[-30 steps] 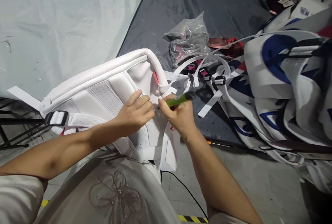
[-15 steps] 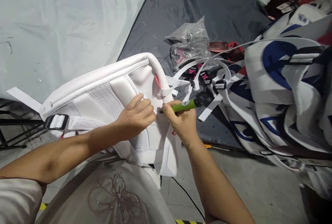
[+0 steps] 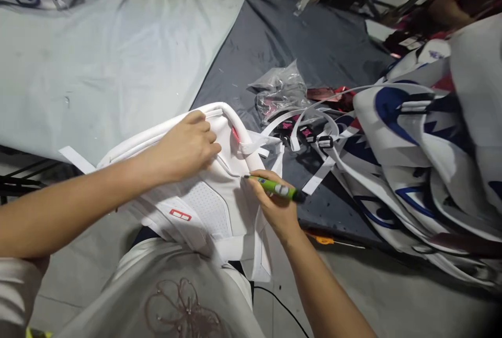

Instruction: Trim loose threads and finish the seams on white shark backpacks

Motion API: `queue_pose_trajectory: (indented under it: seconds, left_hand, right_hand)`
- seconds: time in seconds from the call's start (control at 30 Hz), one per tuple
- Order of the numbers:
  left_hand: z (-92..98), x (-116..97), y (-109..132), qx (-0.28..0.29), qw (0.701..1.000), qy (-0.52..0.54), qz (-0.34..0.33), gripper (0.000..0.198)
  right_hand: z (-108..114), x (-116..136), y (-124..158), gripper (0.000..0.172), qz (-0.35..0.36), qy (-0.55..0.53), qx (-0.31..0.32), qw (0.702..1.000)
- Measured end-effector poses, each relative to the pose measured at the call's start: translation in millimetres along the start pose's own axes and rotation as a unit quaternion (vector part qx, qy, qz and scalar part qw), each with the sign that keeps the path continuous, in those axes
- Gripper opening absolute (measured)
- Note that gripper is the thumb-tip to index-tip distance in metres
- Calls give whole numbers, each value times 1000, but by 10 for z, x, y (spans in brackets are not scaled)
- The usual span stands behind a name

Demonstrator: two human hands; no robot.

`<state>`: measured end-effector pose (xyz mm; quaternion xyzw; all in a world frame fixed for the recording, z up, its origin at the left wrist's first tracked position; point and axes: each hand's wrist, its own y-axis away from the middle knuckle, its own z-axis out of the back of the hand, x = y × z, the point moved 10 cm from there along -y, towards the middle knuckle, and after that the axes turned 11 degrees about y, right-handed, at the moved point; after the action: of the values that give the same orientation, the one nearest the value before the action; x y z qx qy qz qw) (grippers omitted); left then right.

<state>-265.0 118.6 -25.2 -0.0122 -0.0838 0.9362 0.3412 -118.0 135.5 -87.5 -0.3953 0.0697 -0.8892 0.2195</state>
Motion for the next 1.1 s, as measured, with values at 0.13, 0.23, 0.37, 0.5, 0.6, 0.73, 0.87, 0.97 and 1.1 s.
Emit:
queue_pose_trajectory:
  seconds: [0.13, 0.23, 0.37, 0.5, 0.6, 0.73, 0.87, 0.97, 1.1]
  left_hand:
    - [519, -155, 228, -41, 999, 24, 3, 24]
    - [913, -508, 564, -90, 991, 80, 57, 31]
    - [1121, -701, 923, -111, 976, 111, 150, 33]
    - [866, -281, 974, -65, 971, 125, 193, 22]
    - [760, 142, 822, -65, 976, 64, 195, 32]
    - [281, 468, 508, 61, 984, -2, 169, 114]
    - [-171, 706, 375, 124, 974, -2, 191, 111]
    - [-268, 758, 358, 118, 973, -17, 195, 122]
    - [-283, 707, 360, 117, 974, -50, 185, 138]
  right_hand:
    - [95, 581, 264, 37, 153, -21, -132, 979]
    - [206, 981, 464, 39, 211, -30, -241, 947]
    - [211, 1362, 535, 34, 329, -61, -238, 912]
    - [-102, 1345, 450, 28, 365, -43, -177, 913]
    - [-354, 1254, 438, 35, 337, -24, -159, 928]
    - [-507, 1291, 509, 29, 297, -24, -138, 945]
    - [-658, 1305, 411, 19, 267, -8, -39, 963]
    - [-584, 1117, 188, 23, 236, 35, -48, 970]
    - [-400, 804, -174, 31, 114, 208, -131, 962]
